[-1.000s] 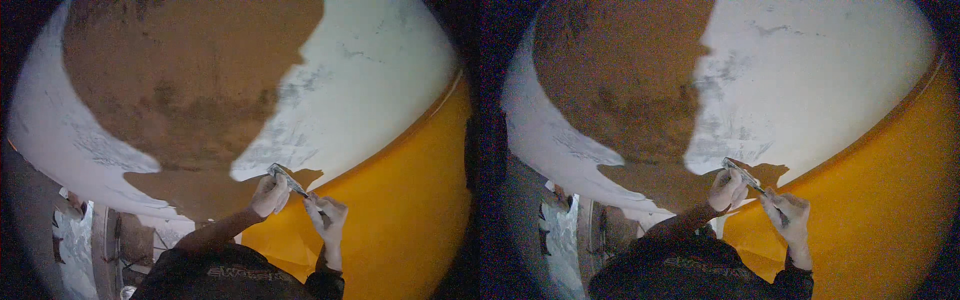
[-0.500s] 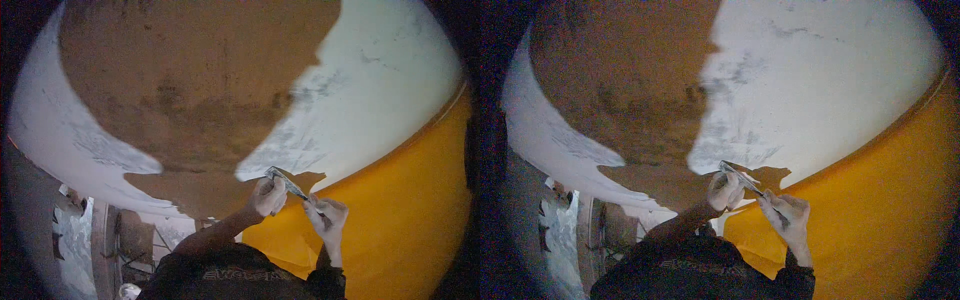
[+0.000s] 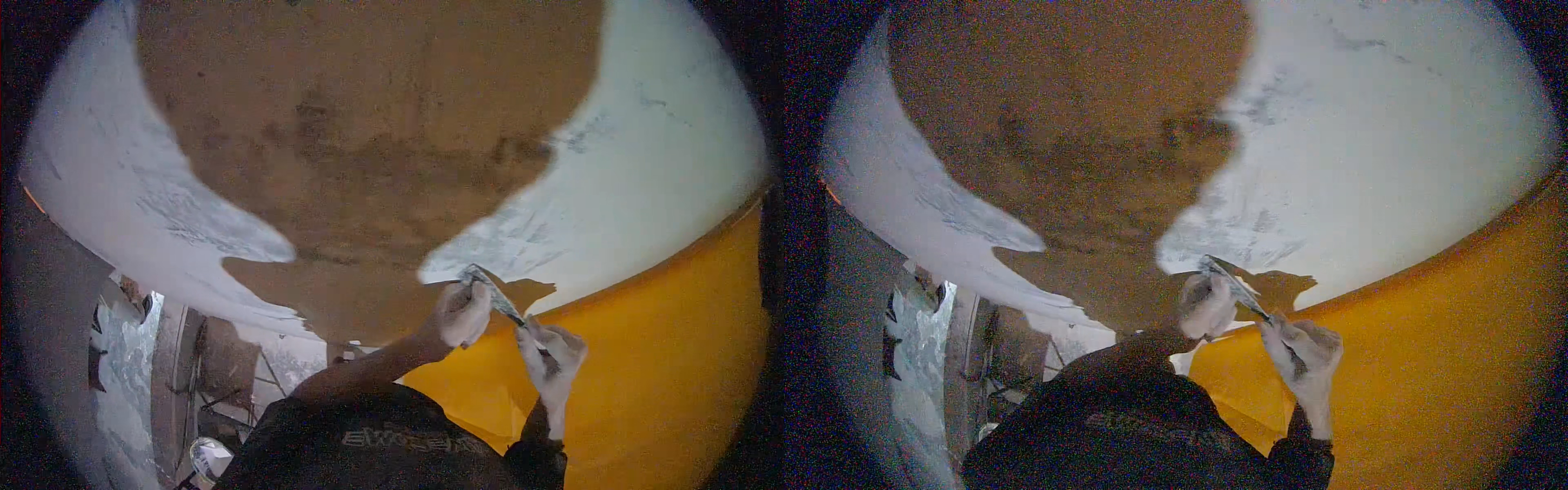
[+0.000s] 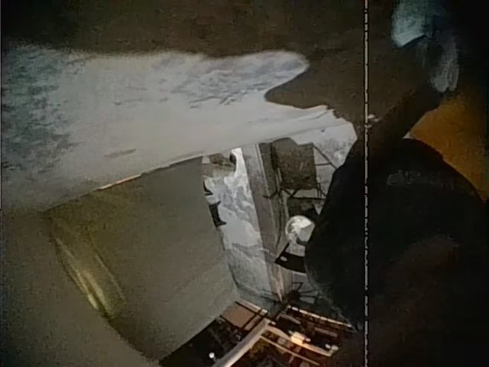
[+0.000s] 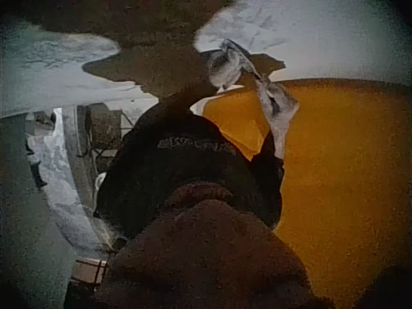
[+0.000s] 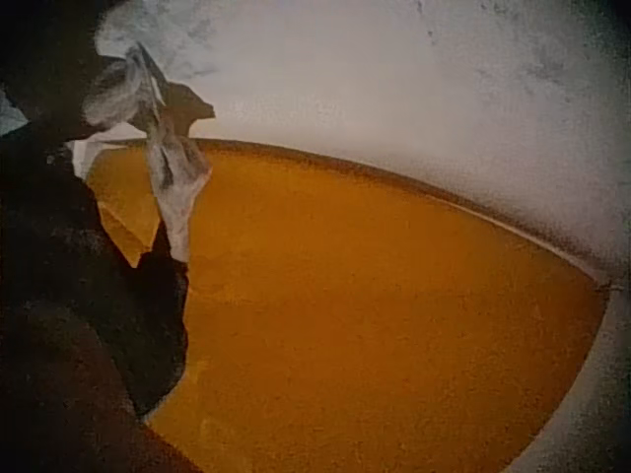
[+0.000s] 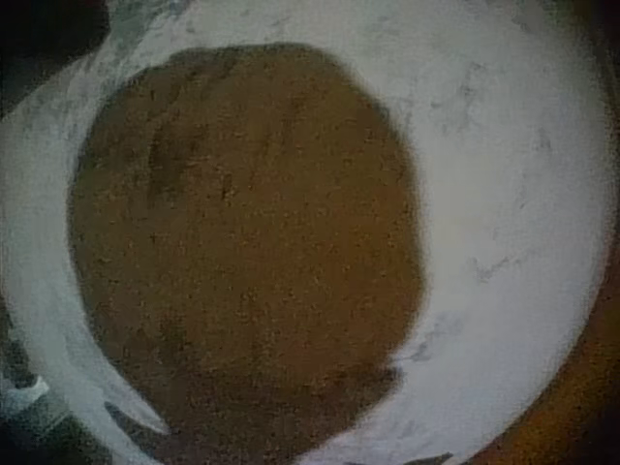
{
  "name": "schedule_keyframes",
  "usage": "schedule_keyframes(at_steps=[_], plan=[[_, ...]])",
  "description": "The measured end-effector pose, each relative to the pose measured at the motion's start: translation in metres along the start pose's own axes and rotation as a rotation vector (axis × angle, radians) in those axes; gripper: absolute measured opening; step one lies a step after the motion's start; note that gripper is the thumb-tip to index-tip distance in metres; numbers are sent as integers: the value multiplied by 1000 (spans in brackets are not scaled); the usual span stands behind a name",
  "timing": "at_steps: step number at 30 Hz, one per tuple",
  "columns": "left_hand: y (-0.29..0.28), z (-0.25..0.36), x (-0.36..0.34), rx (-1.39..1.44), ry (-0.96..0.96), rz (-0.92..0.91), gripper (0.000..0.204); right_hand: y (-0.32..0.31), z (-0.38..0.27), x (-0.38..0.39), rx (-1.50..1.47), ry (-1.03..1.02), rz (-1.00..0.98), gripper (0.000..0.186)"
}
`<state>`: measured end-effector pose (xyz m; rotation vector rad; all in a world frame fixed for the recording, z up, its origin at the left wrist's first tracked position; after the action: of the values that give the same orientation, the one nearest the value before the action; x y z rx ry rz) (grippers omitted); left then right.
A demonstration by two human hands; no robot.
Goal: The person scrapes and patches a wall with a putty knife.
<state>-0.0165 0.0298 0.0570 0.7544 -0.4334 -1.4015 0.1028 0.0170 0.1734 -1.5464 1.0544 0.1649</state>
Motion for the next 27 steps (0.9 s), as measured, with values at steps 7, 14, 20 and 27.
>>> schedule_keyframes(at_steps=[7, 14, 20, 27], plan=[[26, -18, -14, 95, -94, -149, 39, -13, 5, 16, 187, 9, 77, 14], [2, -13, -1, 99, -83, -108, 39, 5, -2, 14, 90, -20, 56, 16], [-1, -16, -11, 101, -37, -99, 40, 7, 9, 18, 76, 8, 74, 12], [25, -27, -16, 43, -116, -219, 41, -13, 14, 29, 154, -12, 169, 12]])
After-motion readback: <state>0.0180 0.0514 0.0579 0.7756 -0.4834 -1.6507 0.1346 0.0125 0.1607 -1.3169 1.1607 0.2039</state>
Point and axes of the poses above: each hand's wrist, its own x-axis away from the middle knuckle, its own y-axis out of the palm, z = x × y, the point moved 9 cm from there along -x, towards the middle knuckle, and after that the axes turned 6 degrees about x, right-handed, at the moved point
